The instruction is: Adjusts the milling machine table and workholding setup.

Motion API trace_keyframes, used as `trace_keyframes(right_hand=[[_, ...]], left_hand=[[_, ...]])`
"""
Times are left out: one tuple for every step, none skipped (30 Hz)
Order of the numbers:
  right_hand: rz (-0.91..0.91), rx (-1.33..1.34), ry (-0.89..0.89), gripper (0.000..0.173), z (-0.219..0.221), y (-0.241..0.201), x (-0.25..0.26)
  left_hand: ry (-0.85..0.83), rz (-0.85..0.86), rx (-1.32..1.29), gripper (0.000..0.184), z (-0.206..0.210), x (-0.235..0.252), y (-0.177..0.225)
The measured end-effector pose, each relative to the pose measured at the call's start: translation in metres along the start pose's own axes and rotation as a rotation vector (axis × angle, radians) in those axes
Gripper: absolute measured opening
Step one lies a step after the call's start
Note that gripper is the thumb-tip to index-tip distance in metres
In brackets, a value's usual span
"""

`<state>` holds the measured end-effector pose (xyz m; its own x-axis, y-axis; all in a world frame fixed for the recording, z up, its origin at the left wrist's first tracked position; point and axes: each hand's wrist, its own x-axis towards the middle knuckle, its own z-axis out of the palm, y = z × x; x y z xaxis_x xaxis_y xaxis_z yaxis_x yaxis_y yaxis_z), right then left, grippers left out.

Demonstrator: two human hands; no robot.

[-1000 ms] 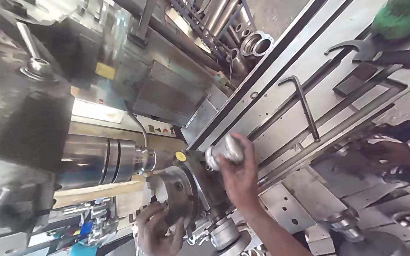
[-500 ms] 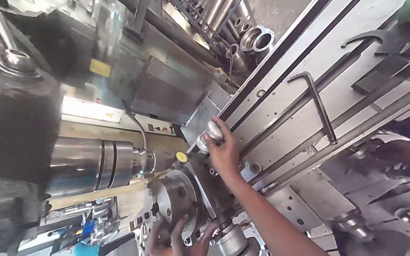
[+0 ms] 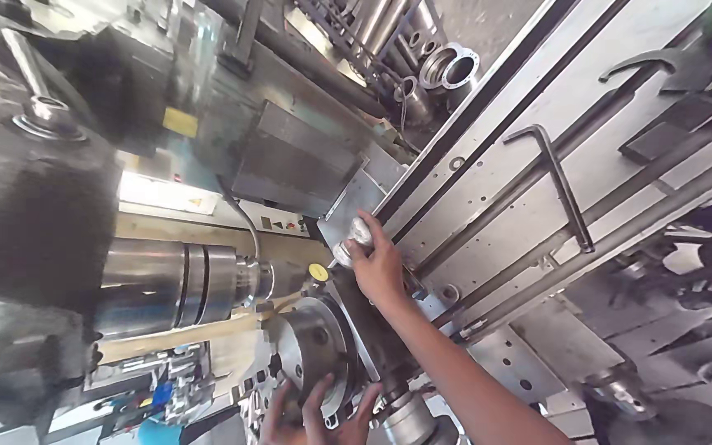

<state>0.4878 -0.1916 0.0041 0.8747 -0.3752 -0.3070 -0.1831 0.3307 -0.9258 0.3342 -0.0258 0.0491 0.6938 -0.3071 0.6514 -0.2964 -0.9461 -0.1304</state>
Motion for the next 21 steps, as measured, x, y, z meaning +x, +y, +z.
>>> trace_keyframes(right_hand=[[-0.005, 0.001, 0.013, 0.059, 0.0010, 0.0018, 0.0006], [-0.009, 0.005, 0.028, 0.058, 0.0024, 0.0037, 0.0010], [-0.010, 0.008, 0.036, 0.058, 0.0034, 0.0046, 0.0013], [-0.003, 0.003, 0.033, 0.058, 0.0040, 0.0048, 0.0017], [0.010, -0.011, 0.018, 0.058, 0.0044, 0.0047, 0.0020], [0.029, -0.036, -0.021, 0.058, 0.0044, 0.0041, 0.0022], [0.053, -0.067, -0.080, 0.058, 0.0036, 0.0024, 0.0030], [0.069, -0.102, -0.134, 0.058, 0.0029, 0.0009, 0.0041], [0.078, -0.124, -0.166, 0.058, 0.0025, -0.0004, 0.0049], [0.079, -0.132, -0.174, 0.058, 0.0023, -0.0012, 0.0048], [0.076, -0.128, -0.163, 0.057, 0.0021, -0.0015, 0.0044], [0.069, -0.119, -0.144, 0.057, 0.0017, -0.0013, 0.0039], [0.065, -0.109, -0.125, 0.058, 0.0016, -0.0009, 0.0026], [0.057, -0.096, -0.105, 0.058, 0.0019, -0.0007, 0.0021], [0.046, -0.085, -0.087, 0.058, 0.0020, -0.0002, 0.0021], [0.038, -0.079, -0.074, 0.058, 0.0023, 0.0006, 0.0020], [0.030, -0.073, -0.064, 0.059, 0.0025, 0.0010, 0.0022], [0.027, -0.073, -0.061, 0.059, 0.0028, 0.0012, 0.0022], [0.032, -0.082, -0.070, 0.059, 0.0030, 0.0013, 0.0020], [0.044, -0.097, -0.098, 0.059, 0.0031, 0.0009, 0.0020], [0.061, -0.120, -0.137, 0.058, 0.0030, 0.0004, 0.0025]], left_hand=[[0.001, -0.001, 0.000, 0.069, 0.0003, -0.0004, 0.0000], [-0.002, -0.003, -0.002, 0.069, 0.0001, -0.0005, 0.0000], [-0.002, -0.002, 0.001, 0.069, 0.0002, -0.0003, -0.0001], [0.004, 0.005, 0.006, 0.069, 0.0008, 0.0002, -0.0003], [0.015, 0.012, 0.009, 0.069, 0.0018, 0.0004, -0.0007], [0.020, 0.017, 0.014, 0.069, 0.0019, 0.0003, -0.0009], [0.023, 0.019, 0.019, 0.070, 0.0019, 0.0004, -0.0009], [0.024, 0.020, 0.020, 0.070, 0.0020, 0.0004, -0.0009], [0.023, 0.021, 0.021, 0.070, 0.0018, 0.0003, -0.0008], [0.021, 0.021, 0.020, 0.069, 0.0014, 0.0002, -0.0008], [0.019, 0.020, 0.016, 0.068, 0.0014, 0.0003, -0.0007], [0.018, 0.016, 0.015, 0.068, 0.0017, 0.0002, -0.0003], [0.016, 0.013, 0.016, 0.068, 0.0010, -0.0002, -0.0002], [0.019, 0.011, 0.017, 0.068, 0.0010, -0.0002, -0.0003], [0.020, 0.011, 0.019, 0.068, 0.0013, -0.0002, -0.0004], [0.021, 0.012, 0.018, 0.069, 0.0015, -0.0003, -0.0005], [0.023, 0.015, 0.018, 0.069, 0.0019, -0.0003, -0.0007], [0.023, 0.017, 0.019, 0.069, 0.0020, -0.0004, -0.0010], [0.024, 0.020, 0.017, 0.069, 0.0021, -0.0008, -0.0015], [0.025, 0.022, 0.015, 0.069, 0.0021, -0.0009, -0.0018], [0.025, 0.023, 0.015, 0.069, 0.0021, -0.0008, -0.0018]])
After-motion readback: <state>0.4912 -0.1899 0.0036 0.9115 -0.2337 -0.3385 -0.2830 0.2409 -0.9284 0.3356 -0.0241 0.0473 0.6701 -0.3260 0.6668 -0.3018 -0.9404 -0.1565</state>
